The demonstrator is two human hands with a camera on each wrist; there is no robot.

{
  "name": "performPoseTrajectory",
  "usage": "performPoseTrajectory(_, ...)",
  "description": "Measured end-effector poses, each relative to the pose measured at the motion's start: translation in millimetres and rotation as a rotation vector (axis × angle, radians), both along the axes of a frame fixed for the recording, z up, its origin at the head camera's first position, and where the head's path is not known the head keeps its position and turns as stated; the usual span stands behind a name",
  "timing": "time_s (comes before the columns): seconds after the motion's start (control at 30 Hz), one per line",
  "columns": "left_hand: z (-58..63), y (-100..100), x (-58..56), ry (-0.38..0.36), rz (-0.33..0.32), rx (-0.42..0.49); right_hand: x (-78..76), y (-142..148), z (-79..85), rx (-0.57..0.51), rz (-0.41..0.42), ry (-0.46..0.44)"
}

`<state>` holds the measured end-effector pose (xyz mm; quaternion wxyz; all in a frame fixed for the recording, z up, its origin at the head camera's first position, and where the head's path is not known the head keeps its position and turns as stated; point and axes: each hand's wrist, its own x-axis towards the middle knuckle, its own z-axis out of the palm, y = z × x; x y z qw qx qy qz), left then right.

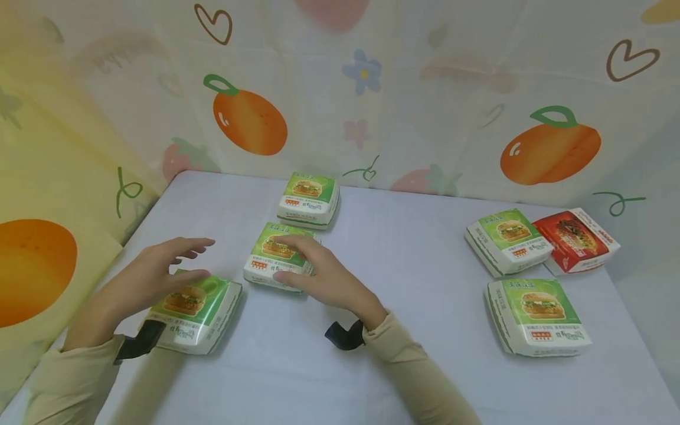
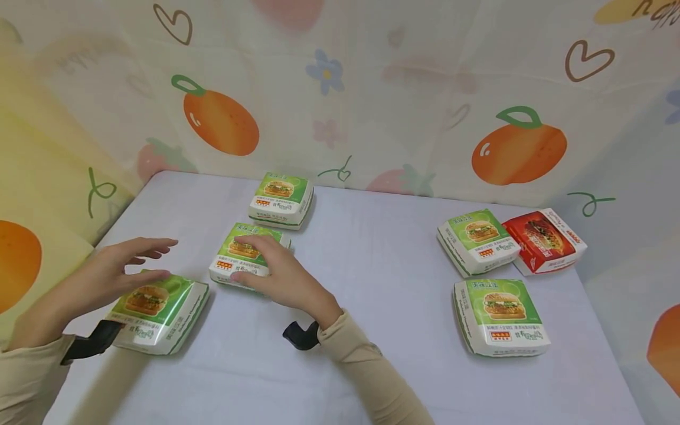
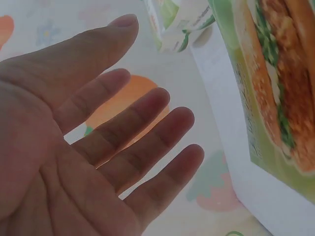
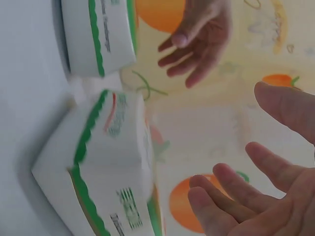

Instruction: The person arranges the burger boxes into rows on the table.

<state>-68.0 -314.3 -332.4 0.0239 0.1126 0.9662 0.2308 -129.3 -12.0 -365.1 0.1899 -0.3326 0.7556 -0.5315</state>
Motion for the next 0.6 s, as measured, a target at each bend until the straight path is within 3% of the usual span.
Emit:
performPoseTrajectory(0.17, -7.6, -13, 5.2, 0.080, -0.001, -0.004, 16.6, -13, -3.3, 0.043, 0.067, 0.019)
performPoseTrajectory(0.37, -13.4, -23, 11.8, 0.032, 0.040, 0.033, 32.9, -32, -13.7, 0.105, 0.158, 0.060)
performPoseTrajectory(0.6, -15.3, -31, 17.9, -0.051, 0.081, 0.048, 50.5, -52, -31.5, 0.179, 0.195, 0.056)
